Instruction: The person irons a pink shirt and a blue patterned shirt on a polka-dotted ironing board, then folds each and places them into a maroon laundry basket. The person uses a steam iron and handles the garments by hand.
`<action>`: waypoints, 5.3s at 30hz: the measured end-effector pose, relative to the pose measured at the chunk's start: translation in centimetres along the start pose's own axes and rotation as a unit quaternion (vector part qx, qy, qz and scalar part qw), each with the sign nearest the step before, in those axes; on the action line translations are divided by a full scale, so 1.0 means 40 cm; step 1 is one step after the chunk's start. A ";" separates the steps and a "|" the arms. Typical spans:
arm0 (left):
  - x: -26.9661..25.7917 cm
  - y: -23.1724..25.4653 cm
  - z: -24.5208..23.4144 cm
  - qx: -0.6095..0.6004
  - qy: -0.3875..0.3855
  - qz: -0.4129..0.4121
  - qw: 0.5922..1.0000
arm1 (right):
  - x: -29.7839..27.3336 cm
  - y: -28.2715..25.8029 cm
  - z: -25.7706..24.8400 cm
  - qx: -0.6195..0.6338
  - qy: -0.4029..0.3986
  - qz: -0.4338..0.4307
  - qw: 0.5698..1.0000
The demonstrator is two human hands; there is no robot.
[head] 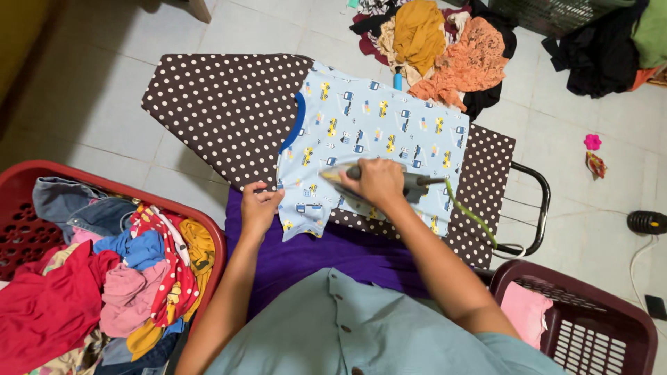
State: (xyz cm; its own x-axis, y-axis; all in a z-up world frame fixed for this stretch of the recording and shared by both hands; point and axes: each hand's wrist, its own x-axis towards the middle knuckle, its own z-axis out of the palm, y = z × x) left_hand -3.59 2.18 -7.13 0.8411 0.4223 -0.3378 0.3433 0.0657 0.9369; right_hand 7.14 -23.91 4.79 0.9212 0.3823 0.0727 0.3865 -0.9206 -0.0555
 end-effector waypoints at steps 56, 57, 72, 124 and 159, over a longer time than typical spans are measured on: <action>0.025 -0.065 -0.025 -0.031 -0.026 -0.019 0.999 | -0.107 0.266 -0.061 0.010 0.017 0.334 0.942; 0.021 -0.056 -0.028 -0.036 -0.028 -0.020 0.999 | -0.124 0.312 -0.063 0.021 0.021 0.367 0.930; 0.018 0.126 0.017 0.186 -0.099 -0.025 0.977 | -0.361 0.400 -0.057 -0.052 -0.073 0.143 0.986; 0.311 0.376 0.841 0.365 -0.408 0.425 0.721 | -0.030 0.539 -0.103 -0.007 -0.032 0.268 0.963; 0.425 0.412 0.459 0.445 -0.055 0.566 0.692 | 0.178 0.356 -0.040 -0.002 -0.001 0.181 0.983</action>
State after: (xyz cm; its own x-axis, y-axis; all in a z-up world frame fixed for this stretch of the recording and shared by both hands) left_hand 24.03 -6.14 0.92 0.7919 -0.3271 0.5157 -0.4810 -0.8543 0.1968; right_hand 19.13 -34.40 6.13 0.9985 0.0296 0.0468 0.0330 -0.9967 -0.0736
